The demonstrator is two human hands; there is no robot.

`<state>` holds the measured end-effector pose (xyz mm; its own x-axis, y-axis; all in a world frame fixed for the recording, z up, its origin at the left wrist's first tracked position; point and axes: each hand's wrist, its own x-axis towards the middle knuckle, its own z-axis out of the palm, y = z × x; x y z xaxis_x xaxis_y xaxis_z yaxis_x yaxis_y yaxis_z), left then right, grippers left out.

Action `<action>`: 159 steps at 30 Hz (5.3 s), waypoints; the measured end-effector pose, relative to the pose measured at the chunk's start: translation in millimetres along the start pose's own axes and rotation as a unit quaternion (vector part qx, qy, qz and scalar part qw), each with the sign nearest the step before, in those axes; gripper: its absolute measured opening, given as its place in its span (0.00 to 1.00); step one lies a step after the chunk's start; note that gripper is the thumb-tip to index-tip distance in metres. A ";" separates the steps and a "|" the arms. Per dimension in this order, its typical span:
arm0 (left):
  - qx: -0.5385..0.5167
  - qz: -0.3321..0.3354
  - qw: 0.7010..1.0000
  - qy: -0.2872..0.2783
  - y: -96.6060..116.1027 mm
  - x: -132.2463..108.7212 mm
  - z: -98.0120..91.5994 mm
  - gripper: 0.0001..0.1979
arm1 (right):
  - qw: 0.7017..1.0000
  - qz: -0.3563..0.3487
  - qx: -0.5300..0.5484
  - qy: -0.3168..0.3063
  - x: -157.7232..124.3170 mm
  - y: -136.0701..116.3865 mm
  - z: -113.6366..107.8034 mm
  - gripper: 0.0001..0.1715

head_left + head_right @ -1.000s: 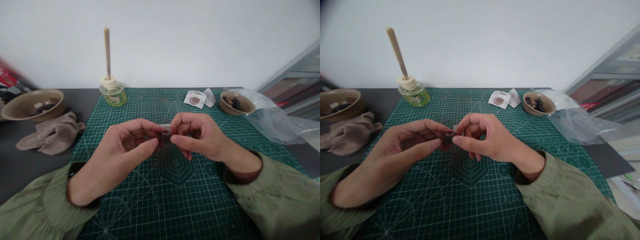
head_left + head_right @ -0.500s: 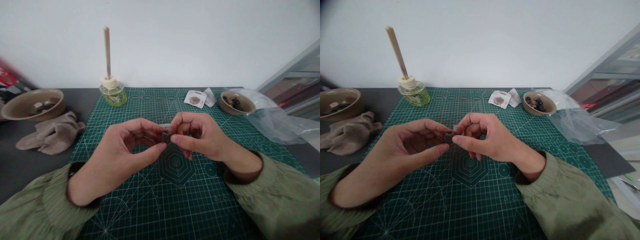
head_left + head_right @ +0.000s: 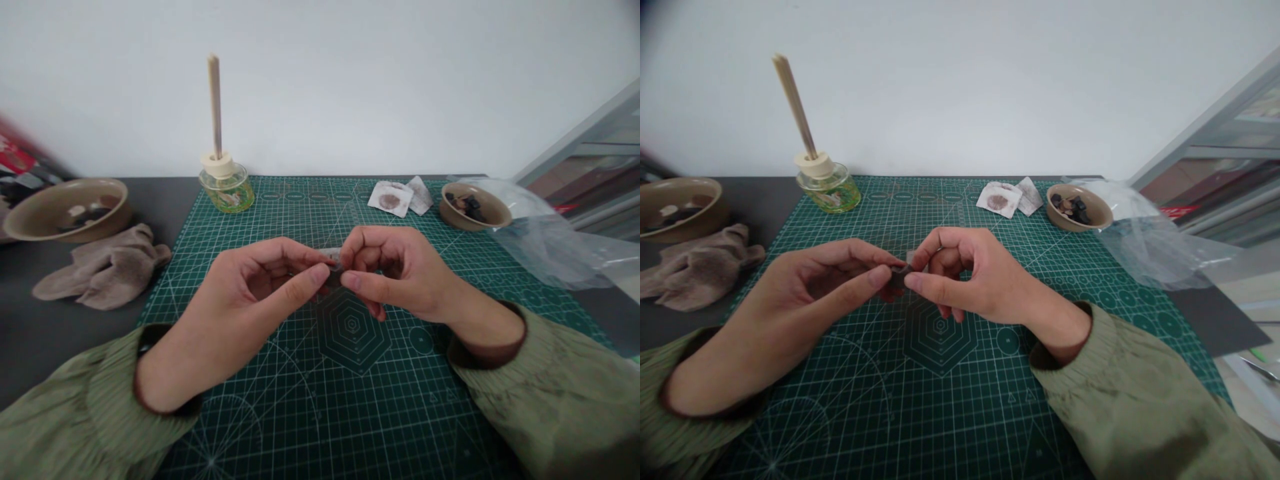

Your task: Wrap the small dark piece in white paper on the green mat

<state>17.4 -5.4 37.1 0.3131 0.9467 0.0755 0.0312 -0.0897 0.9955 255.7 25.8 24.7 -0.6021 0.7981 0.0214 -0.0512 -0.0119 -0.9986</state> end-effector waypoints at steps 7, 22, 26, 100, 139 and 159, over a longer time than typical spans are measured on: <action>-0.010 -0.001 1.000 0.005 -2.2 -2.7 -1.0 0.10 | 1.000 0.007 -0.003 0.004 -0.1 0.3 0.8 0.21; 0.000 -0.002 1.000 -0.004 -1.0 0.2 -1.3 0.03 | 1.000 0.006 -0.004 -0.002 0.3 -1.5 0.5 0.20; 0.017 0.008 1.000 0.002 -3.0 -0.1 -1.9 0.15 | 1.000 0.010 0.000 -0.002 0.1 -1.3 0.8 0.19; 0.019 0.005 1.000 0.003 -1.8 -1.7 -2.3 0.11 | 0.999 -0.017 -0.038 0.009 0.2 -0.4 -0.4 0.19; -0.008 0.048 0.999 -0.002 -7.8 -2.7 -0.3 0.12 | 1.000 -0.009 -0.019 0.007 -0.5 -3.0 -0.2 0.18; -0.013 0.046 0.999 -0.002 -3.1 -3.2 0.1 0.09 | 1.000 -0.018 -0.007 -0.001 -1.7 -3.2 -1.0 0.15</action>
<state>16.4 -8.2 33.7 0.3169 0.9339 0.1656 -0.0215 -0.1675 0.9856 257.8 25.1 27.8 -0.6019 0.7964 0.0581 -0.0627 0.0254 -0.9977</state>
